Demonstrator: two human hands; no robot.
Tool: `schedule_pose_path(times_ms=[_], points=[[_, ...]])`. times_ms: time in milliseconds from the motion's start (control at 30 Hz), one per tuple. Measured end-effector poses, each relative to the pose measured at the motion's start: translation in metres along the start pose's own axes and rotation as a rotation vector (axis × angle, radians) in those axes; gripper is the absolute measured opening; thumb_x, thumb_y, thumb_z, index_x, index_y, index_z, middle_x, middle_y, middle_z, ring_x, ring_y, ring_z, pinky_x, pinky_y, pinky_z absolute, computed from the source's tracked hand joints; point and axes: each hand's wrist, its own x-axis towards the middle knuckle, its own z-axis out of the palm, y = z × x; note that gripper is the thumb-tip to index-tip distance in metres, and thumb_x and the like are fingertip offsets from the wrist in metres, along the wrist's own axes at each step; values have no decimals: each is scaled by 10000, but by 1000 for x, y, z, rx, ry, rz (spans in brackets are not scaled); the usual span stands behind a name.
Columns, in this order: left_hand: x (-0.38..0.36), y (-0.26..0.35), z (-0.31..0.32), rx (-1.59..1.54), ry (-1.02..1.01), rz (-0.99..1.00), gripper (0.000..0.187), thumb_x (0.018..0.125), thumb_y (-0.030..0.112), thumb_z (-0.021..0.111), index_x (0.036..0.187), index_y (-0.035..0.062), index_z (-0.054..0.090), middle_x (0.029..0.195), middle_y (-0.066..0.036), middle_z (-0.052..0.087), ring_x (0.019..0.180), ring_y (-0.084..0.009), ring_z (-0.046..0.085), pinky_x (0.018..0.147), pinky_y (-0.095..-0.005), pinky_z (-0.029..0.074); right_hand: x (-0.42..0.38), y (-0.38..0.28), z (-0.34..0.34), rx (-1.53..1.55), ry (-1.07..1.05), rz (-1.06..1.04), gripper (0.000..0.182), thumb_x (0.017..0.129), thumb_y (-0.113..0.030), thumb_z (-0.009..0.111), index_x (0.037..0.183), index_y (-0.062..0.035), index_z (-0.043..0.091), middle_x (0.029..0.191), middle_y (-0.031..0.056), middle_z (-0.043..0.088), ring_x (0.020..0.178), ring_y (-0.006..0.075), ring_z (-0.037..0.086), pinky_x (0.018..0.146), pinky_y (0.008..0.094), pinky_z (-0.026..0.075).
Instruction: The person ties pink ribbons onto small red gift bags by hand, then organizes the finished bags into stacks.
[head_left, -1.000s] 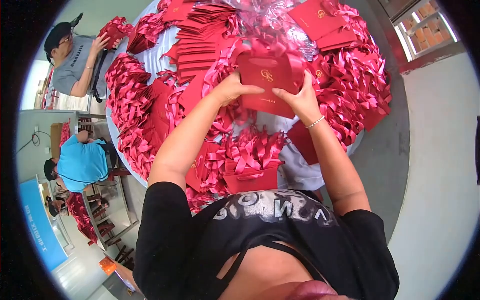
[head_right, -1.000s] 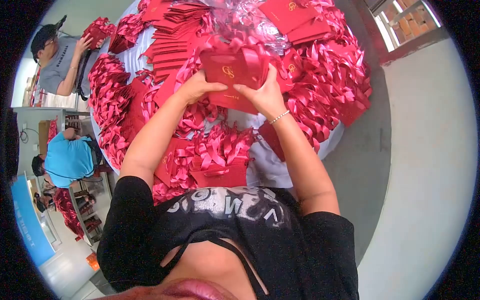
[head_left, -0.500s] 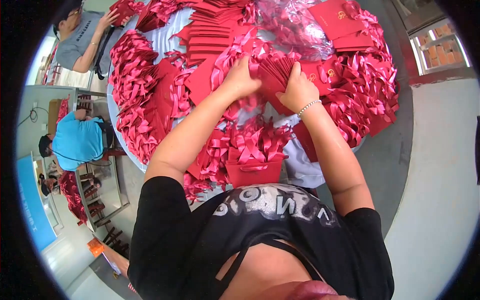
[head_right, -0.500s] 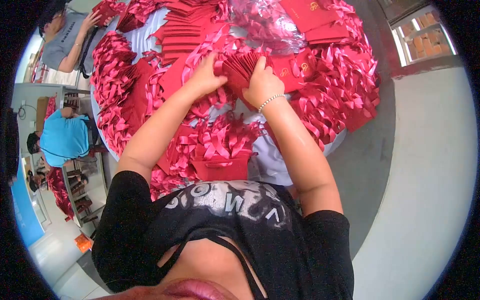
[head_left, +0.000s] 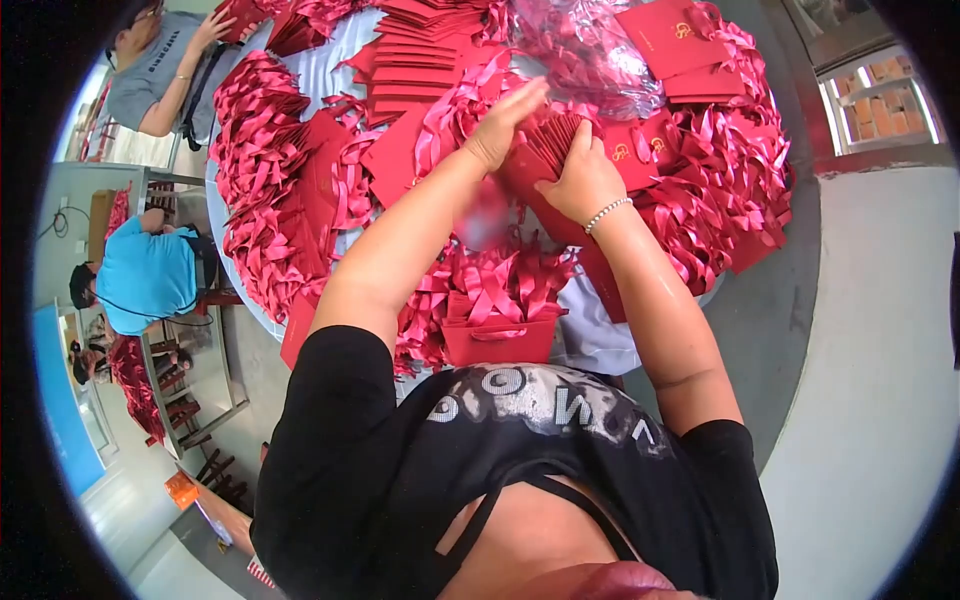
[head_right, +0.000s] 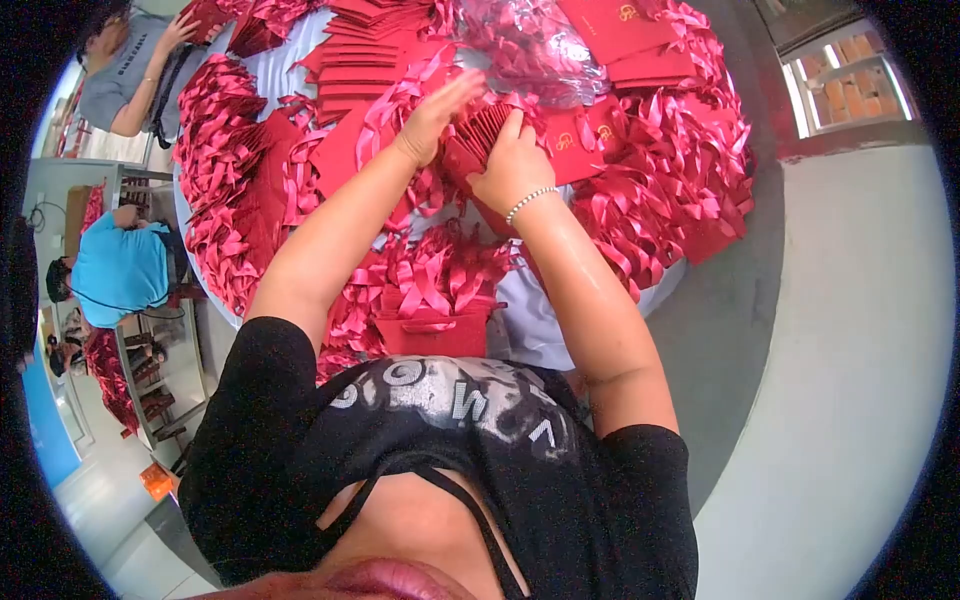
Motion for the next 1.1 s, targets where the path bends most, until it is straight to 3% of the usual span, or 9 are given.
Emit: schedule_pose_path(times_ms=[167, 367, 433, 500, 600, 767, 867, 967, 1100], points=[[-4, 3, 11, 127, -149, -75, 640, 1003, 432, 509, 1457, -11, 426, 1502, -134, 437, 1413, -223, 365, 1175, -352, 242, 9, 9, 12, -42, -8, -57, 891, 768, -206, 755, 1398, 141, 230, 976, 319, 655, 924, 459, 658, 810, 487, 543], [-16, 32, 24, 125, 406, -41, 729, 915, 488, 640, 1369, -53, 460, 1374, -215, 539, 1277, -273, 517, 1071, -372, 383, 15, 6, -15, -17, -9, -9, 922, 751, -226, 781, 1403, 135, 238, 935, 308, 674, 879, 447, 672, 787, 496, 542], [-16, 22, 17, 715, 236, 217, 792, 863, 438, 714, 1422, -41, 422, 1418, -228, 502, 1308, -294, 496, 1087, -366, 378, 12, 7, 0, -20, -12, -64, 884, 738, -236, 783, 1380, 121, 291, 963, 292, 676, 905, 434, 674, 793, 486, 546], [-6, 5, 4, 490, 80, 272, 719, 876, 350, 720, 1440, 6, 436, 1426, -157, 502, 1314, -233, 472, 1114, -349, 349, 13, 3, 10, -37, -12, -123, 809, 750, -201, 755, 1356, 119, 327, 977, 272, 681, 916, 418, 679, 793, 475, 552], [-3, -13, -4, 111, -146, 8, 703, 837, 252, 770, 1431, 38, 459, 1366, -103, 541, 1243, -183, 518, 1062, -330, 411, 14, 6, 3, -26, -40, -151, 685, 725, -248, 790, 1217, 72, 435, 1011, 256, 677, 939, 409, 674, 818, 472, 549], [-5, -17, 4, 144, -79, 44, 613, 790, 148, 813, 1331, 47, 541, 1204, -40, 627, 1089, -133, 590, 965, -301, 475, 16, 19, 1, 60, 13, -175, 703, 680, -325, 842, 1152, 34, 464, 1224, 283, 585, 1060, 410, 628, 877, 472, 534], [-2, -41, 4, 220, 41, 93, 448, 807, 156, 809, 1196, 49, 613, 1088, -16, 667, 1016, -113, 607, 904, -286, 489, 1, 18, -8, 66, 47, -147, 908, 673, -366, 864, 1305, 81, 388, 1381, 316, 452, 1238, 439, 514, 1013, 475, 463], [-9, -25, 11, 155, 57, 51, 502, 771, 242, 856, 1166, 34, 627, 1123, -40, 659, 1051, -111, 587, 959, -282, 464, -38, 29, 6, 135, 601, -268, 1088, 701, -365, 864, 1439, 123, 231, 1464, 348, 329, 1367, 469, 362, 1138, 472, 330], [-11, -19, 13, 193, 60, 166, 419, 798, 186, 832, 1136, 36, 634, 1027, -9, 681, 952, -85, 613, 875, -253, 493, -115, 27, 34, 532, 508, -134, 1162, 791, -298, 826, 1508, 125, 17, 1568, 336, 147, 1485, 386, 175, 1207, 415, 173]])
